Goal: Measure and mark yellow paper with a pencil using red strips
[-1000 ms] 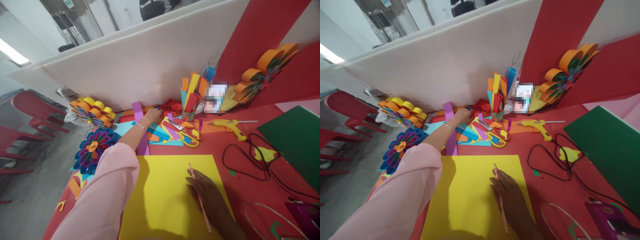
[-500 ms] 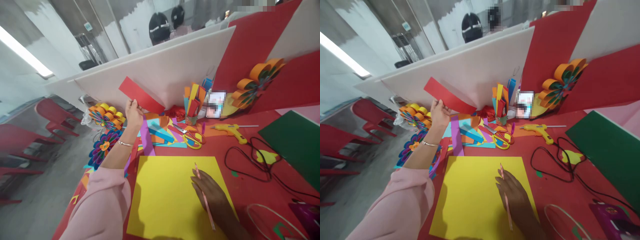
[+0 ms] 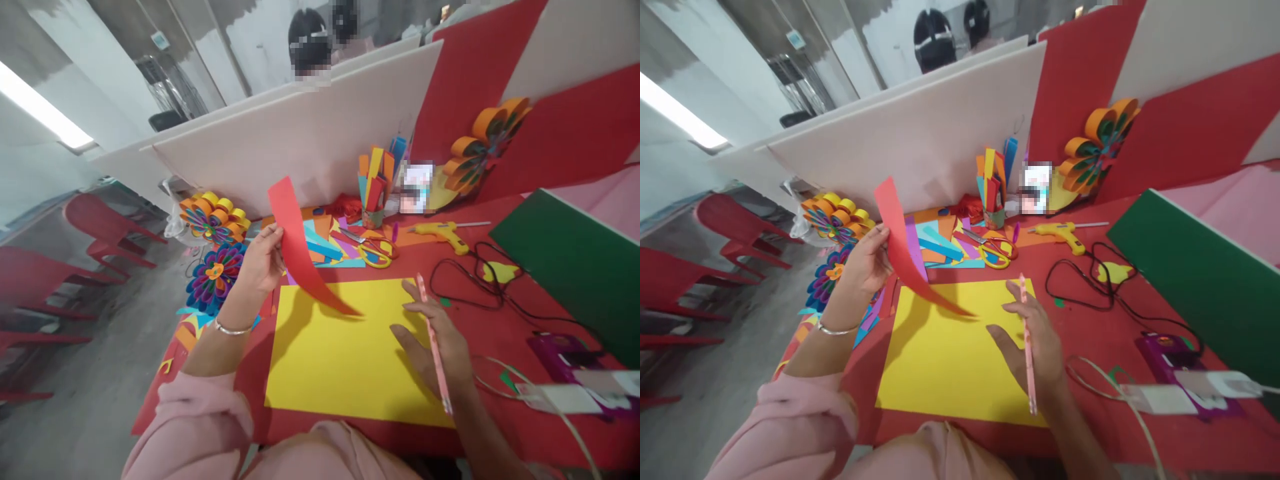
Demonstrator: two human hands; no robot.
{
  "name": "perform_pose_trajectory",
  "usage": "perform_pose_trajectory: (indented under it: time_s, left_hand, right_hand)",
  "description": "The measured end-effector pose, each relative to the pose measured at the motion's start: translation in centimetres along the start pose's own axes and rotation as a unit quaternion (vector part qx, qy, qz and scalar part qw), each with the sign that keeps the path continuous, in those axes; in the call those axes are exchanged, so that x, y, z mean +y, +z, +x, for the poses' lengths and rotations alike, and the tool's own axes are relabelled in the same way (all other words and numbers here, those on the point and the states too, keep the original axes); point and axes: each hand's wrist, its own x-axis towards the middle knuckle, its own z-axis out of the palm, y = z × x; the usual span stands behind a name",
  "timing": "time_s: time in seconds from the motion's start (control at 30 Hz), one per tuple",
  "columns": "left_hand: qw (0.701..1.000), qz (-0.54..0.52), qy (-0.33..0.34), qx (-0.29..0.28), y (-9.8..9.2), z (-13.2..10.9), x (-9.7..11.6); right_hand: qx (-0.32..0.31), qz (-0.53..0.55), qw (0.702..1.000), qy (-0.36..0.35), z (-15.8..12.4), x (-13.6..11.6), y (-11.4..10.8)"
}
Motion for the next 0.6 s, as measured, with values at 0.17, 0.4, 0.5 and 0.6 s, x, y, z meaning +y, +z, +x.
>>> perform_pose_trajectory:
  time_s: [0.17,0.4,0.5,0.6]
  left_hand:
    - [0.978,0.048,-0.003,-0.204,3.0,-5.4,0.0]
    - [0.925,0.08,0.035,-0.37,7.7,-8.0,-3.2]
    - [0.935,0.213,0.041,-0.279,4.5,-4.7,-5.1]
    - [0.831,0.545,0.056,-0.092,-0.4,-0.3,-7.4]
  right_hand:
    - [-0.046,0.132,0.988,0.066,-0.6,-5.0,0.6]
    - [0.177,0.032,0.97,0.164,-0.3,-6.1,0.8]
    - [0.244,-0.012,0.954,0.173,-0.2,-6.1,-0.8]
    - [0.288,0.004,0.94,0.184,-0.1,-5.8,-1.0]
